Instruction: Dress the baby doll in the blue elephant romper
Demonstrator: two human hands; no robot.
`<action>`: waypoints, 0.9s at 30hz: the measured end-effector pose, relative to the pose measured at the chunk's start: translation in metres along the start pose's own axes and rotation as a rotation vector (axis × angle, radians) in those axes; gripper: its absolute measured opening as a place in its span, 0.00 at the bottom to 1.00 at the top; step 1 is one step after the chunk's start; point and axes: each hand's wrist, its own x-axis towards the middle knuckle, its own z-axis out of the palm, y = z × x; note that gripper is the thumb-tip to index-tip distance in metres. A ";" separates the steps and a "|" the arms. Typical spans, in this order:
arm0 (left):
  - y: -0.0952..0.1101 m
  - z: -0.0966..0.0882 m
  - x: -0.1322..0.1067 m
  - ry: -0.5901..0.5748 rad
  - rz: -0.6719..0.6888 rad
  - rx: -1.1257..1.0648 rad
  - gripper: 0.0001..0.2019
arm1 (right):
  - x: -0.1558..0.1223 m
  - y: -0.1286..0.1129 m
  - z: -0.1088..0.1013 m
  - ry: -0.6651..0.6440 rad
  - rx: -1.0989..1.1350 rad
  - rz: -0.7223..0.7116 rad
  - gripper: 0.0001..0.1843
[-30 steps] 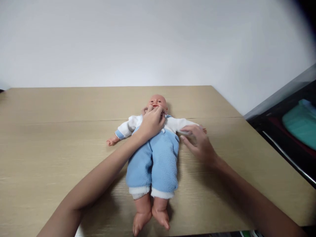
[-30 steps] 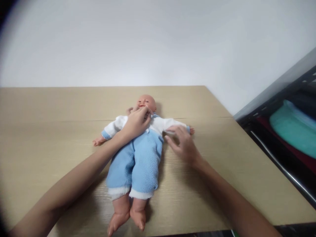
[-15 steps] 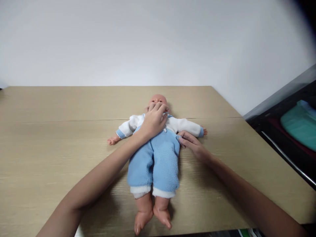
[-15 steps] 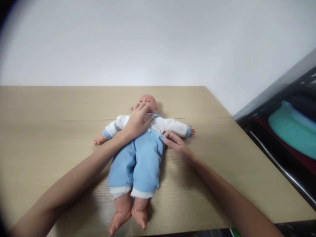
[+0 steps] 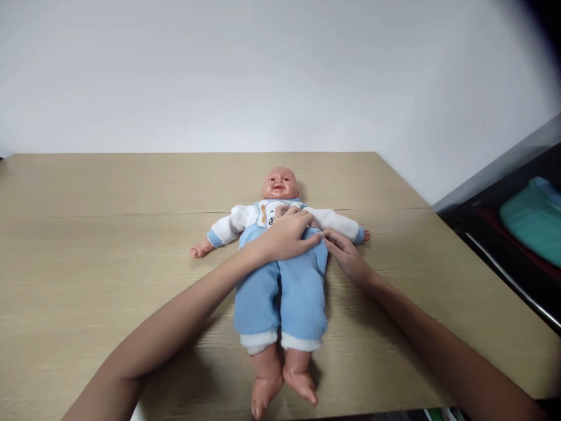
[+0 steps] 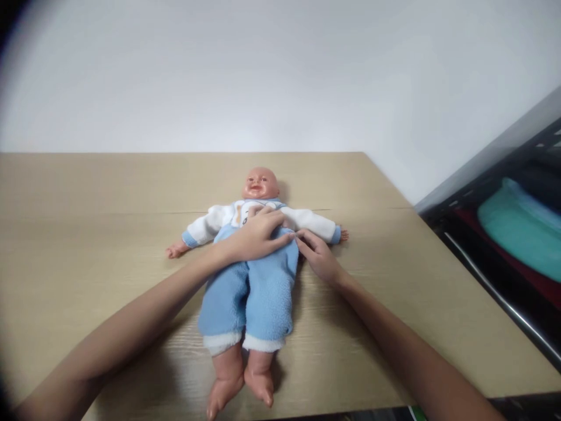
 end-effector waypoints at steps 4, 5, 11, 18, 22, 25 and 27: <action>0.001 0.003 0.002 0.050 -0.078 -0.072 0.10 | 0.001 0.006 0.000 -0.001 -0.017 0.004 0.21; 0.001 0.004 0.002 0.060 -0.082 -0.083 0.09 | 0.001 0.008 0.000 0.003 -0.026 0.014 0.21; -0.003 0.011 0.002 0.119 -0.101 -0.111 0.06 | 0.001 0.010 0.002 0.094 -0.363 -0.110 0.12; -0.007 0.006 0.007 0.178 -0.045 -0.096 0.15 | -0.002 -0.002 -0.036 0.238 -0.885 -0.379 0.07; -0.002 0.000 0.017 0.166 0.026 -0.030 0.16 | 0.000 0.005 -0.071 0.264 -1.073 -0.454 0.23; 0.003 0.000 0.028 0.080 0.055 0.033 0.17 | 0.003 0.015 -0.090 0.149 -1.075 -0.432 0.30; 0.003 0.004 0.036 0.012 0.051 0.088 0.20 | 0.005 0.019 -0.098 0.108 -1.028 -0.397 0.28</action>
